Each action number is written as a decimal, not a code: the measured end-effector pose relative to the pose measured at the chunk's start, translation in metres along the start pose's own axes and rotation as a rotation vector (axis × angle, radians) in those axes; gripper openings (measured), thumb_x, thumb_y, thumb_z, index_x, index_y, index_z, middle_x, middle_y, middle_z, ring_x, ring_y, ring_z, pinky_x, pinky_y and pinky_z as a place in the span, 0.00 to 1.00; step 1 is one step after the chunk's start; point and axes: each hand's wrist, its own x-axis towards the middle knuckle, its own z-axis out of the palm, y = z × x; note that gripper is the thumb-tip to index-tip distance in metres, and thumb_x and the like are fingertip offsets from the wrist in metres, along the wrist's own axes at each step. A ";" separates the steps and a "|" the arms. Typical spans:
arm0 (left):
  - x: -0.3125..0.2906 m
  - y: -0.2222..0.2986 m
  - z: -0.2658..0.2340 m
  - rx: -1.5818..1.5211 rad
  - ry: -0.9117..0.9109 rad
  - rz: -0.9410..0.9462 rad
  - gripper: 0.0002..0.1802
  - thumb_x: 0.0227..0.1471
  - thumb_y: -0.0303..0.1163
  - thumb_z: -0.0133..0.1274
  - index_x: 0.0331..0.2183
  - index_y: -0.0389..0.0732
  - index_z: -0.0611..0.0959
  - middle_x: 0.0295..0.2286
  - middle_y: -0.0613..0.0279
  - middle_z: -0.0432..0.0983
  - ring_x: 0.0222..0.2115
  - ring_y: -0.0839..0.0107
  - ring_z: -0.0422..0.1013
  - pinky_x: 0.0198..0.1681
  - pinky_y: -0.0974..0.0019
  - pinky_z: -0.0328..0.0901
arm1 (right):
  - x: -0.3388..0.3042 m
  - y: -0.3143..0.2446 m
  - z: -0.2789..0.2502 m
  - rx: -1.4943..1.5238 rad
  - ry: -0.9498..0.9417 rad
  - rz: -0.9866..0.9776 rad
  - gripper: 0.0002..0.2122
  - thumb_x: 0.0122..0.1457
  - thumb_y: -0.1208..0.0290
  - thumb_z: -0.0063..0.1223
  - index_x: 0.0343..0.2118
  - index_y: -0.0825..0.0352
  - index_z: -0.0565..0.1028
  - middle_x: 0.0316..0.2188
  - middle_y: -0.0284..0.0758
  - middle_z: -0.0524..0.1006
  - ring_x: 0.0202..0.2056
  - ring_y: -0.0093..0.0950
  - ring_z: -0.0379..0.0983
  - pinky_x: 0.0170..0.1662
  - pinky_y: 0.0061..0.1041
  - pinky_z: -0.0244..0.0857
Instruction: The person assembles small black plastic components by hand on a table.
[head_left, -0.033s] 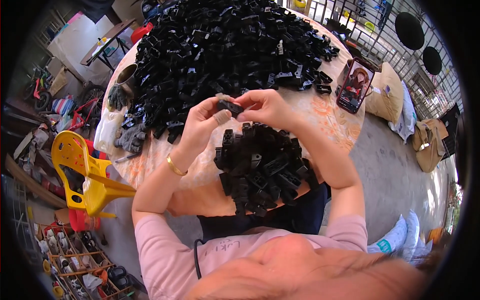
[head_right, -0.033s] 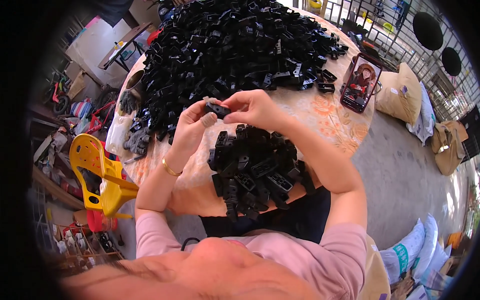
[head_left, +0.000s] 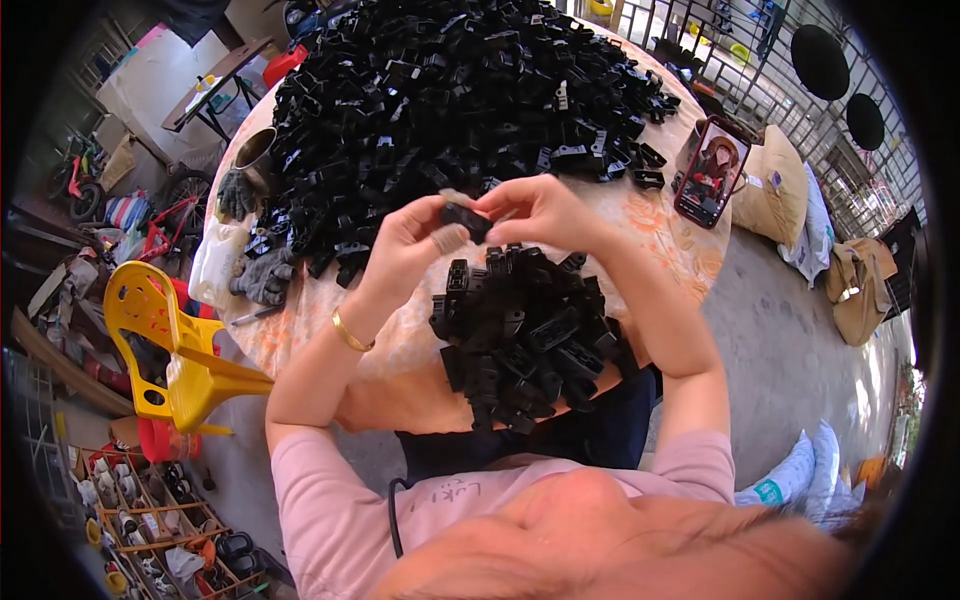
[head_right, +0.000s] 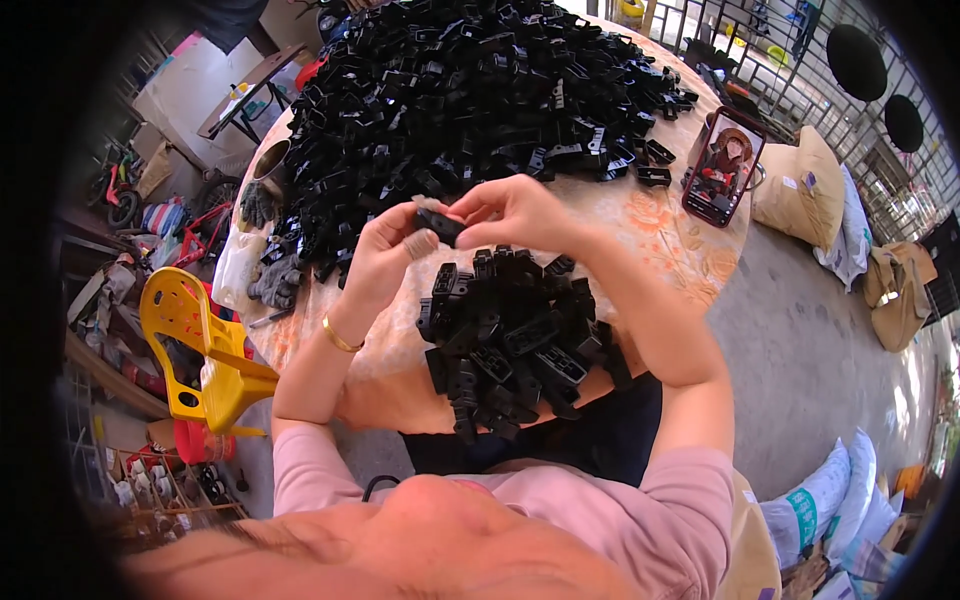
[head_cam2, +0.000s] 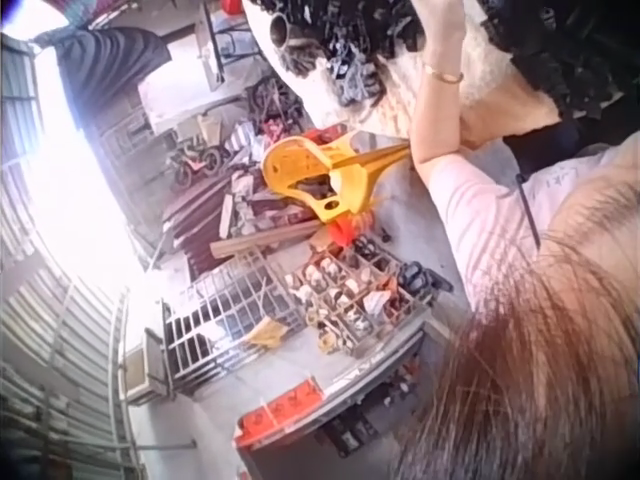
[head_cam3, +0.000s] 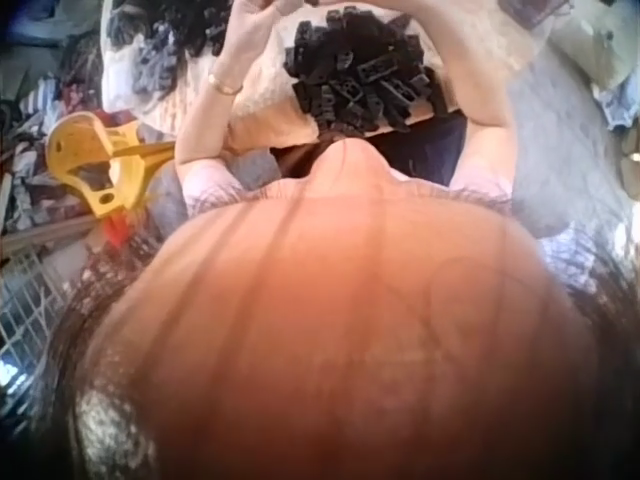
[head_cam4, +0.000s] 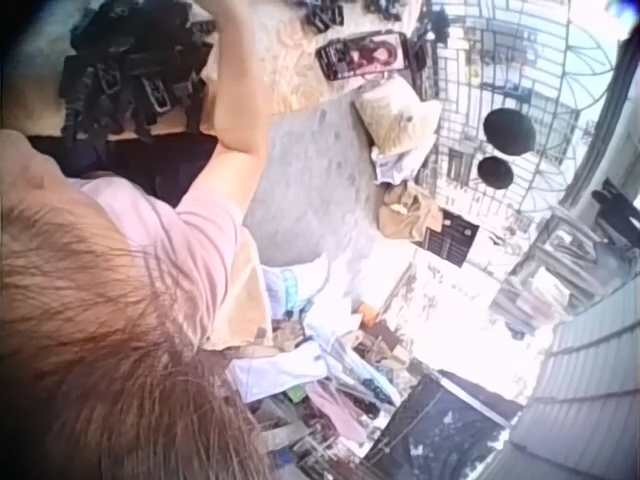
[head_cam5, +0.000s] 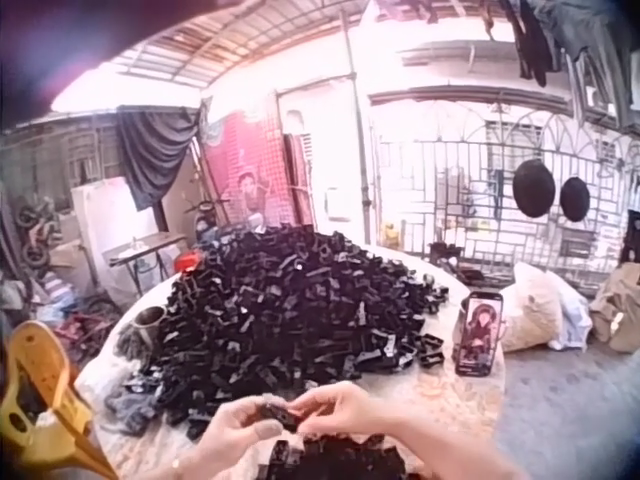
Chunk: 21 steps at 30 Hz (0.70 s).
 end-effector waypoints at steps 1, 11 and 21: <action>-0.001 0.011 0.011 0.086 -0.091 -0.033 0.14 0.46 0.20 0.52 0.39 0.33 0.75 0.34 0.62 0.75 0.34 0.75 0.71 0.40 0.71 0.66 | -0.001 -0.001 -0.017 0.016 -0.096 0.086 0.12 0.52 0.70 0.55 0.38 0.69 0.75 0.30 0.33 0.78 0.30 0.18 0.72 0.34 0.19 0.67; -0.014 0.010 0.044 0.617 -0.588 0.552 0.32 0.40 0.45 0.58 0.45 0.37 0.72 0.44 0.53 0.68 0.46 0.55 0.64 0.50 0.59 0.59 | -0.001 0.034 -0.033 -1.226 0.234 -0.260 0.13 0.44 0.79 0.48 0.35 0.65 0.75 0.39 0.34 0.73 0.41 0.33 0.67 0.40 0.29 0.66; 0.043 -0.009 -0.047 1.351 0.153 0.278 0.17 0.37 0.22 0.56 0.35 0.37 0.77 0.34 0.57 0.69 0.34 0.62 0.66 0.39 0.66 0.64 | -0.008 0.021 -0.012 -1.382 0.036 -0.098 0.10 0.41 0.69 0.57 0.27 0.66 0.73 0.28 0.33 0.71 0.39 0.31 0.65 0.38 0.29 0.62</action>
